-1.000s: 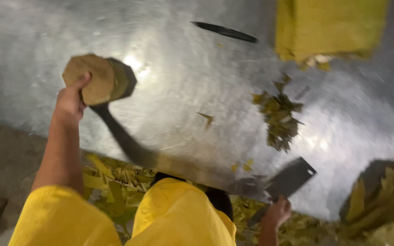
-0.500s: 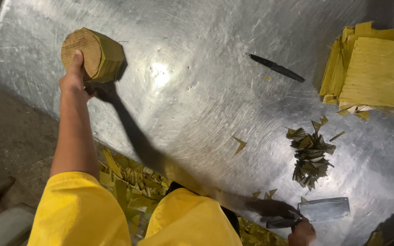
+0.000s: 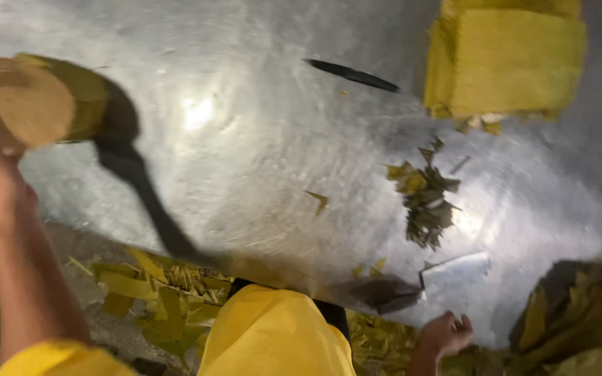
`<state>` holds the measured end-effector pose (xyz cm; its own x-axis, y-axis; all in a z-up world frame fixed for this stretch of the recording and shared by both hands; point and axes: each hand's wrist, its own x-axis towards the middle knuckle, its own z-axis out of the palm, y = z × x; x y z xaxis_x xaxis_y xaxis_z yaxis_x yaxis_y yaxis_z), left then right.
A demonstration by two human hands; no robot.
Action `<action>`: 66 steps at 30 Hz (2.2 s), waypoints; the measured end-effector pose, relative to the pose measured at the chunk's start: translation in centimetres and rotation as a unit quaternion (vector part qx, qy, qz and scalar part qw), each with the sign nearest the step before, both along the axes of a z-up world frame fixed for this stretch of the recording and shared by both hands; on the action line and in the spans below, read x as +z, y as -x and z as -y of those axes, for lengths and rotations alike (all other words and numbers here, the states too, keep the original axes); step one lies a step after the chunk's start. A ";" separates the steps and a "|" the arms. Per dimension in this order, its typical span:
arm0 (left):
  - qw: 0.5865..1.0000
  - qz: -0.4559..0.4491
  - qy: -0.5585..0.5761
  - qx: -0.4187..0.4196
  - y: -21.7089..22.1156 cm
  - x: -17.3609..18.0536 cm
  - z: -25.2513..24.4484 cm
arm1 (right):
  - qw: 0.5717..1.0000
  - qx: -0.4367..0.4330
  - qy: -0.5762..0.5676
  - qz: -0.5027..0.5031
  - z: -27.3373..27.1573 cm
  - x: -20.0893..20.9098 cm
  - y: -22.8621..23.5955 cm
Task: The person uses a large knife to cut stacks of dried leaves on a metal table. They repeatedly align the leaves with a wooden template, trim the edges, and move the cut pieces aside.
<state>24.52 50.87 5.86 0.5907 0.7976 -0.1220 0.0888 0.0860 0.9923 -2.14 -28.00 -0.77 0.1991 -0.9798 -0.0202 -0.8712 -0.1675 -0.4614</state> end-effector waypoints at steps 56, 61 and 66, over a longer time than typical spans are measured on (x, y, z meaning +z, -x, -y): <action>0.705 -0.249 0.170 -0.642 -9.7 -0.2 50.8 | 0.730 0.211 -0.593 0.267 3.6 11.4 -28.0; 0.815 -0.214 0.233 -0.486 -4.8 -1.0 46.1 | 0.829 0.174 -0.513 0.137 -0.3 16.2 -24.4; 0.851 -0.118 0.192 -0.474 -3.3 2.9 43.2 | 0.828 0.204 -0.496 0.164 -4.6 19.5 -20.9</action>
<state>27.81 7.69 8.74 0.8697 -0.1500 -0.4703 0.4917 0.1783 0.8523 18.80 -23.41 18.70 0.6637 -0.3629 -0.6541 -0.6361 0.1863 -0.7488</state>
